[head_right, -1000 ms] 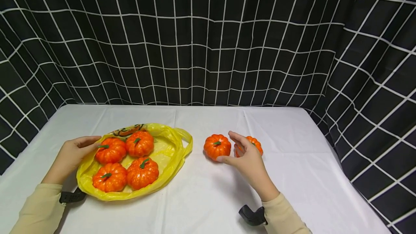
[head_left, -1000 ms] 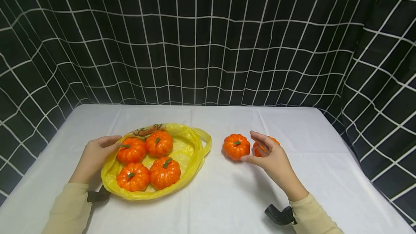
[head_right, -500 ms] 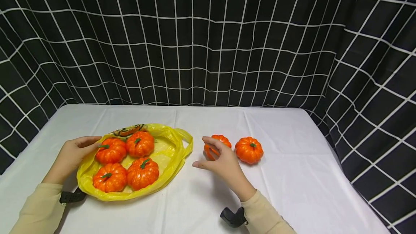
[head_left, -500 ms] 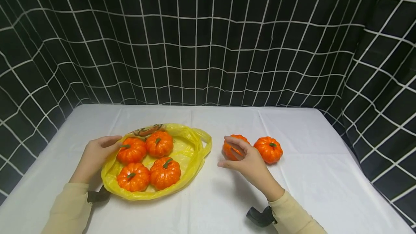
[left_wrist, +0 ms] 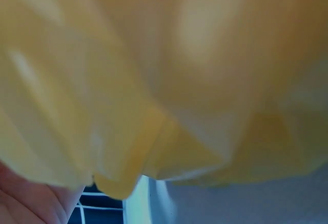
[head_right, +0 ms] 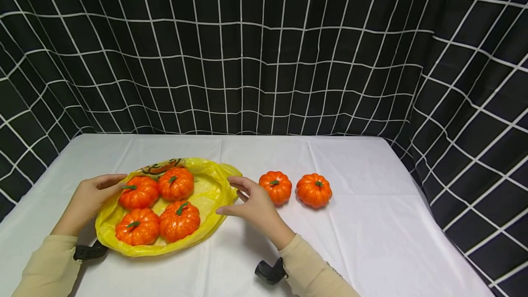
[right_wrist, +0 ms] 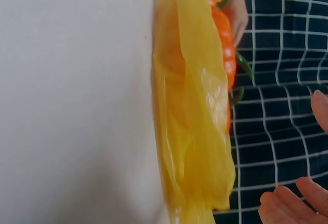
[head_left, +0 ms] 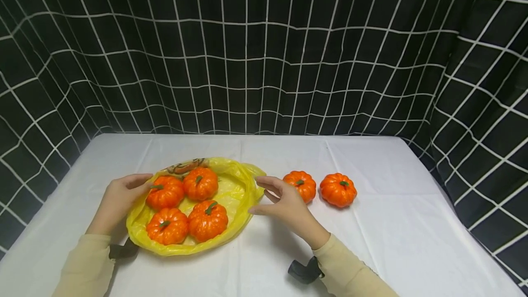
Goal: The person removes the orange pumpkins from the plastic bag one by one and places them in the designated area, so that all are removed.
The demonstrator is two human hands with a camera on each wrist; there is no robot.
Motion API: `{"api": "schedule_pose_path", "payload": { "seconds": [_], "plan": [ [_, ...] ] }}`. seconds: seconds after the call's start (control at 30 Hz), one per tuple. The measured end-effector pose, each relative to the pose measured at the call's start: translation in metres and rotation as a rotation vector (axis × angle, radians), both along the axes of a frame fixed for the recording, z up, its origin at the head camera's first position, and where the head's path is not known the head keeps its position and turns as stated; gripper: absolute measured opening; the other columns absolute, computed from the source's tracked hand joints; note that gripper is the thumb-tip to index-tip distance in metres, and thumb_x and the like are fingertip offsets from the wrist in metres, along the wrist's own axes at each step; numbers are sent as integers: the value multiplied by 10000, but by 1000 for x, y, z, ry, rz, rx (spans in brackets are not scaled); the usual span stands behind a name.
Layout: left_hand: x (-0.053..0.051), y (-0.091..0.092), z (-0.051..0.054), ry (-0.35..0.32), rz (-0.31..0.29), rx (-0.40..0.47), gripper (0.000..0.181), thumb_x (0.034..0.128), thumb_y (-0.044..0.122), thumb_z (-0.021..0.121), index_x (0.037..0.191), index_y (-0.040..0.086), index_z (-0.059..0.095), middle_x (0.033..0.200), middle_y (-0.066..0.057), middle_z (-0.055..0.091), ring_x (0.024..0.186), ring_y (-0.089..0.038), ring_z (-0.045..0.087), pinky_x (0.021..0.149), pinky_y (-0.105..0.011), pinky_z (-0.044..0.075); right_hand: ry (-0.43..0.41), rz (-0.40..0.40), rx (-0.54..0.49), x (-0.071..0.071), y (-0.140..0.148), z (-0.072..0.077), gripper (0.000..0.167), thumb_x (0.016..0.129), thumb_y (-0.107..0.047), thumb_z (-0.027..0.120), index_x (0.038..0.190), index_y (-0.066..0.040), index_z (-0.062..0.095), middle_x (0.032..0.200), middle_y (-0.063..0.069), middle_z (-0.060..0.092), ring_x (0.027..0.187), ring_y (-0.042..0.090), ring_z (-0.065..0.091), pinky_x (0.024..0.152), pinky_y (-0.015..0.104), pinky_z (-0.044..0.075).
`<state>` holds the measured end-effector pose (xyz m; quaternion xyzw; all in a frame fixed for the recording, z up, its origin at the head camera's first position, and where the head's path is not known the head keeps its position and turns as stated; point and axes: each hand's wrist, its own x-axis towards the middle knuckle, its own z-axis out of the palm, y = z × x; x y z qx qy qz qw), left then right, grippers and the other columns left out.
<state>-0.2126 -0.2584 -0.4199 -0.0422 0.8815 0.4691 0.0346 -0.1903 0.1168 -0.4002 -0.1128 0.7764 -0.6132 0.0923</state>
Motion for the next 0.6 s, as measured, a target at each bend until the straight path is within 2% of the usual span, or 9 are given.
{"api": "schedule_pose_path", "payload": {
  "seconds": [0.27, 0.47, 0.6],
  "plan": [
    [0, -1, -3, -1, 3, 2, 556, 1013, 377, 535, 1411, -11, 519, 1440, -264, 523, 1386, -416, 430, 1148, -535, 388, 9, 70, 53, 0, -27, -1, 730, 750, -104, 863, 1385, 18, 524, 1439, 205, 541, 1373, 332, 496, 1137, 405, 423],
    [-1, 1, -1, 0, 4, 5, 559, 1010, 383, 536, 1407, -11, 523, 1443, -262, 522, 1384, -417, 433, 1146, -534, 393, 41, 109, 102, 4, -48, 1, 836, 724, -139, 887, 1437, -11, 469, 1487, 153, 503, 1401, 304, 465, 1155, 410, 407],
    [0, 0, -1, -7, 7, 0, 551, 1015, 371, 528, 1413, -10, 515, 1452, -264, 512, 1389, -420, 426, 1146, -533, 393, 60, 152, 120, 5, -61, 1, 822, 729, -142, 881, 1433, -12, 478, 1490, 141, 503, 1409, 303, 453, 1173, 434, 384]
  ]
}}
